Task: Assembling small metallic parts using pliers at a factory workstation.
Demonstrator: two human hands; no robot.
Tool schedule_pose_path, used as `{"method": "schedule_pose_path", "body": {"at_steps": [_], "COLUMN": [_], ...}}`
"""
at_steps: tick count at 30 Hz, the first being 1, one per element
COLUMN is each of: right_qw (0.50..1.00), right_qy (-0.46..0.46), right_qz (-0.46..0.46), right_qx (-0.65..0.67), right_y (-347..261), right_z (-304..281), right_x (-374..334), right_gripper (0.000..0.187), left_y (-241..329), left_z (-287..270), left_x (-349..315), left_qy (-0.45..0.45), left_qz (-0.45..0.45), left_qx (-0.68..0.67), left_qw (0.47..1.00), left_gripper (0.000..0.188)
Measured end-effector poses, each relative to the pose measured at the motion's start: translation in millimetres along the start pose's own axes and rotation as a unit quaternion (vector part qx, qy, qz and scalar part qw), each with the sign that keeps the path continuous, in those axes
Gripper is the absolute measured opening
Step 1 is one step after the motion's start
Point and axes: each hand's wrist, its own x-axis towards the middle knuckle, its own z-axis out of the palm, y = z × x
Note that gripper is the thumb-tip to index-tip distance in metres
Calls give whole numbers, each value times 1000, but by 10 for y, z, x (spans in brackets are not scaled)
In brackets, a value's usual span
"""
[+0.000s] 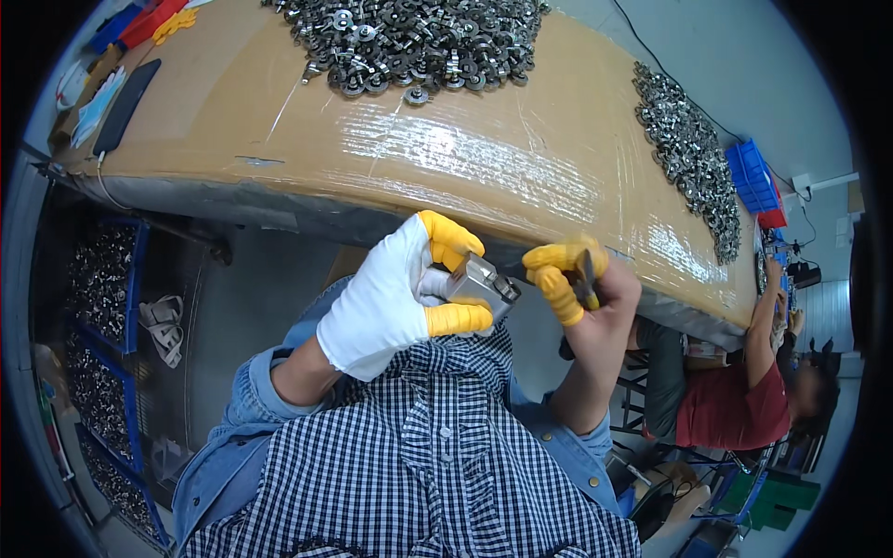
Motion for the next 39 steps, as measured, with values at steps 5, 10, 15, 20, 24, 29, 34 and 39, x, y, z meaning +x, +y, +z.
{"method": "schedule_pose_path", "body": {"at_steps": [5, 10, 15, 20, 24, 29, 34, 39], "right_qw": [994, 993, 994, 995, 995, 997, 997, 998], "right_qy": [-66, -98, -106, -93, -80, -72, -70, -61], "right_qz": [35, 25, -16, 10, 42, 17, -25, -1], "right_qx": [81, 64, 21, -24, -38, 2, 29, -2], "right_y": [146, 194, 188, 153, 147, 195, 213, 161], "right_z": [9, 0, -15, -10, 19, 40, 39, 43], "right_x": [61, 83, 81, 34, 15, 19, 15, -14], "right_gripper": [21, 20, 20, 20, 20, 20, 20, 19], "left_y": [-9, -19, -31, -41, -35, -43, -54, -30], "left_z": [3, -4, -22, -17, -6, -14, -23, -2], "left_x": [-2, 5, -1, -27, -36, -18, -4, -22], "left_qy": [15, 33, 30, 32, 38, 38, 33, 41], "left_qz": [5, 16, 26, 45, 60, 84, 78, 80], "left_qx": [35, 59, 88, 125, 144, 151, 118, 147], "left_qw": [999, 998, 995, 991, 987, 984, 989, 985], "left_gripper": [61, 63, 60, 57, 57, 57, 56, 56]}}
